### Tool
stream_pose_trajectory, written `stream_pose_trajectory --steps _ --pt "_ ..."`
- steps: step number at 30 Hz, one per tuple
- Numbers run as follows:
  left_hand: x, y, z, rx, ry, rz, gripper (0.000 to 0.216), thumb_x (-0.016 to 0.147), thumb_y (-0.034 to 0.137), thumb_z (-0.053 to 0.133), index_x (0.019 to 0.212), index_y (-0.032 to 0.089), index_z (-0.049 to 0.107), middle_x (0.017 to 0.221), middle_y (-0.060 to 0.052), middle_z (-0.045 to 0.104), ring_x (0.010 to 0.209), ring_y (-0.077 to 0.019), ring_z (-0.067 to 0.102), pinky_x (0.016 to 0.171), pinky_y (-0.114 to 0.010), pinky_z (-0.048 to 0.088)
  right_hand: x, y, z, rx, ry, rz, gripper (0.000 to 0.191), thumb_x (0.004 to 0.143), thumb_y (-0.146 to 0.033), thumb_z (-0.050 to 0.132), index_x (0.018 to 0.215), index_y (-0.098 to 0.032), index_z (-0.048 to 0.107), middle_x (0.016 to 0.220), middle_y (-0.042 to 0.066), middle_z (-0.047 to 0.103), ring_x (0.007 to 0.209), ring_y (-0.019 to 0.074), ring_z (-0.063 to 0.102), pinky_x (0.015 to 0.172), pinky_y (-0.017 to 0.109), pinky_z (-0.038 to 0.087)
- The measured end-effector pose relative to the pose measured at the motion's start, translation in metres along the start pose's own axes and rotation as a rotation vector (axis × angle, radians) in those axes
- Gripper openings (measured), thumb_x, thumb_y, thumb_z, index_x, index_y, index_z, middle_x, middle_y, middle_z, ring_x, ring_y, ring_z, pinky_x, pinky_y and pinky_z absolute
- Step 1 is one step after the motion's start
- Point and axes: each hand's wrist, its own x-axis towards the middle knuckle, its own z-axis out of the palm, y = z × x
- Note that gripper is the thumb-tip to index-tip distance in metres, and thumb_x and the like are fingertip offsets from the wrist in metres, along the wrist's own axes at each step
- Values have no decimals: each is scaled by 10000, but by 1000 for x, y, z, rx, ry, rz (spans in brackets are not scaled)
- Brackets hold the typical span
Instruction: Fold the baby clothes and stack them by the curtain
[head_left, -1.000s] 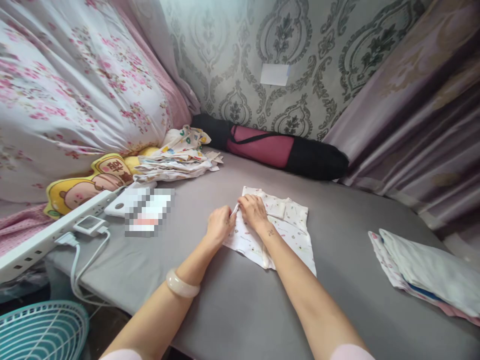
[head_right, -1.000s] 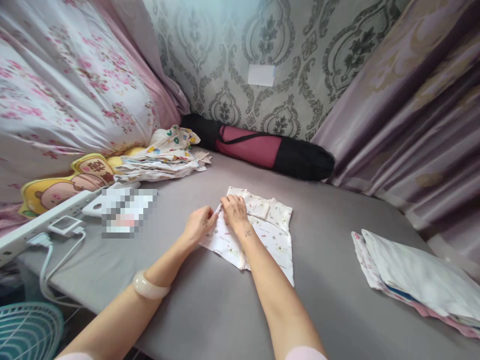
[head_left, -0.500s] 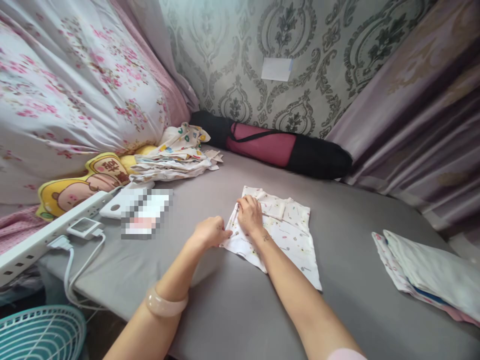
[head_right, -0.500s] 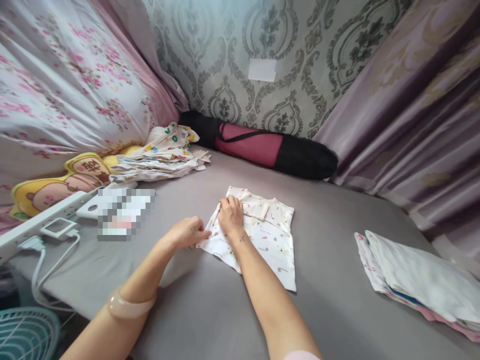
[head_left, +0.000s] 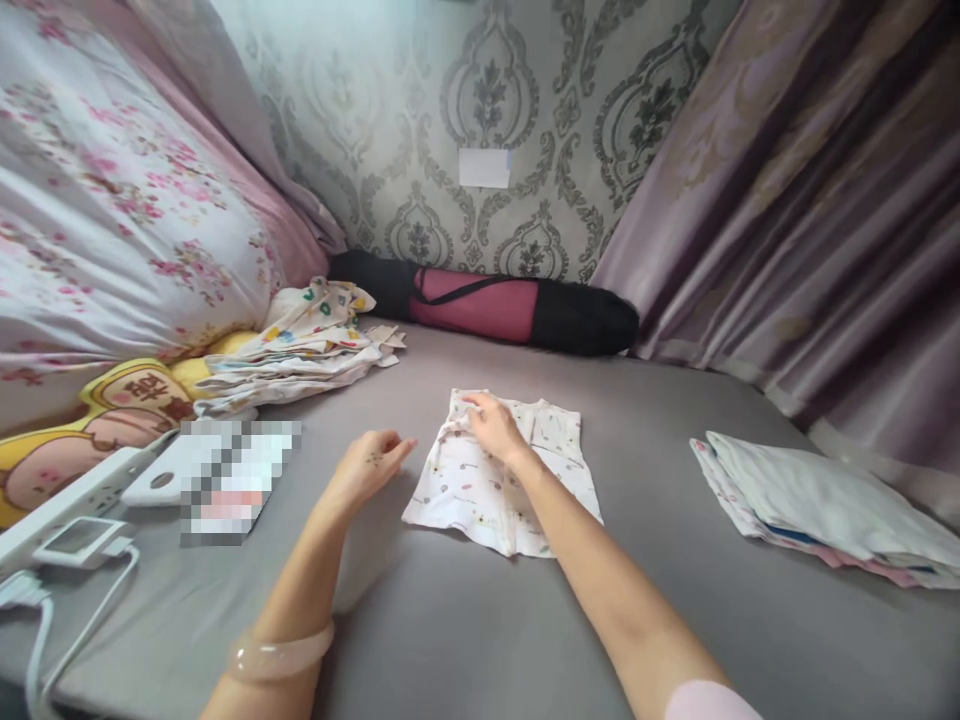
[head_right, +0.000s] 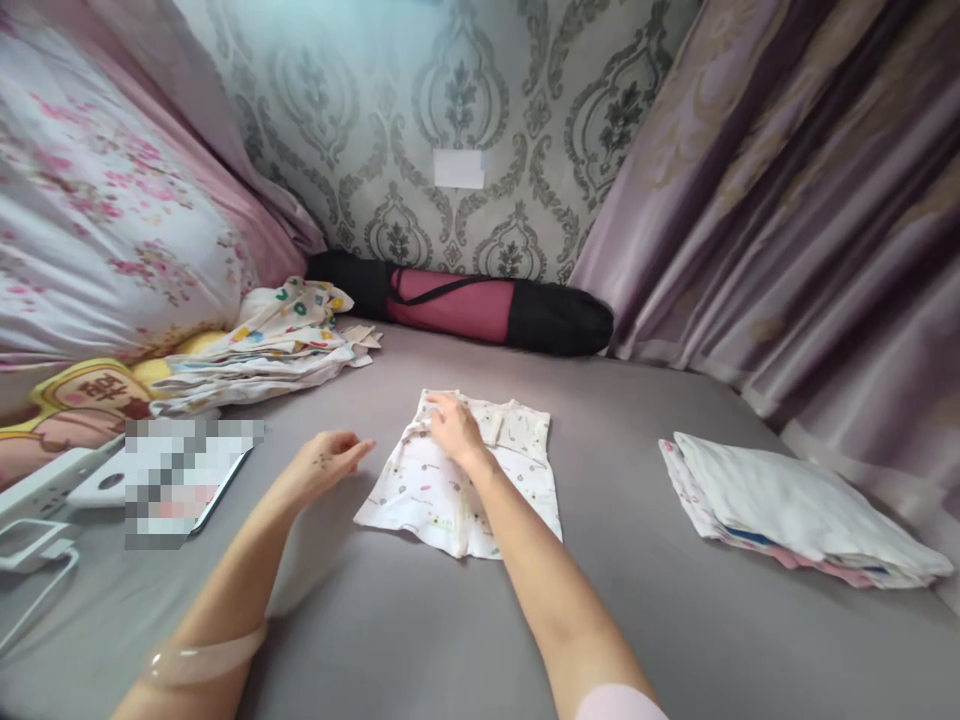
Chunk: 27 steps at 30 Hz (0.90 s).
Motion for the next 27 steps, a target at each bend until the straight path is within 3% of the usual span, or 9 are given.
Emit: stream_pose_trajectory --steps 2,4,6,11,15,18,21,24,27 --pt "18 9 6 24 49 139 360 873 439 427 841 167 661 791 -52 708 719 -179 609 644 -256 407 0 18 -27 -116 59 217 322 928 -162 419 1131 -205 665 1175 60 676 1089 181 603 949 280 424" --pt "39 24 15 72 63 268 305 885 319 410 945 169 670 916 -73 724 826 -197 636 711 -265 434 -5 36 -47 -250 24 429 288 932 -223 429 1058 -210 688 1117 84 694 1057 222 623 888 307 444" --pt "62 39 27 152 77 348 325 895 217 371 1037 175 661 1033 -92 719 952 -213 643 790 -277 451 -11 52 -57 -309 -6 521 244 913 -287 483 995 -196 694 1077 114 696 1039 254 630 850 324 448" --pt "99 59 61 307 18 335 425 892 104 358 1253 205 559 1229 -92 667 1115 -214 621 913 -297 459 -17 63 -50 -294 -15 511 152 851 -287 562 920 -190 656 1068 110 674 1051 233 610 850 291 432" --pt "100 58 81 334 45 326 402 985 235 272 1296 157 514 1324 -138 605 1212 -231 568 1026 -360 408 -14 54 -44 -174 100 586 185 872 -250 494 1015 -199 599 970 75 679 942 212 632 770 272 447" --pt "93 58 94 402 69 284 492 1009 344 235 1397 114 432 1503 -157 423 1403 -244 369 1155 -419 262 -17 48 -43 -126 188 642 256 915 -208 419 1148 -181 522 972 88 672 894 214 642 724 282 448" --pt "88 59 102 478 82 253 589 1005 413 218 1477 83 343 1566 -156 303 1470 -262 222 1189 -454 186 -23 44 -39 -263 129 587 316 943 -110 326 1205 -174 492 1045 124 662 914 224 654 738 304 441" --pt "87 59 103 501 73 235 630 997 437 208 1498 71 312 1575 -149 280 1473 -263 213 1190 -462 186 -27 41 -30 -458 57 508 398 945 -46 266 1250 -167 491 1199 181 607 936 225 656 780 326 440" --pt "87 59 102 504 65 221 641 988 444 212 1502 74 313 1577 -142 276 1474 -262 211 1187 -464 198 -27 41 -21 -523 71 496 377 957 -58 290 1236 -166 519 1267 198 565 1021 226 618 871 349 423"
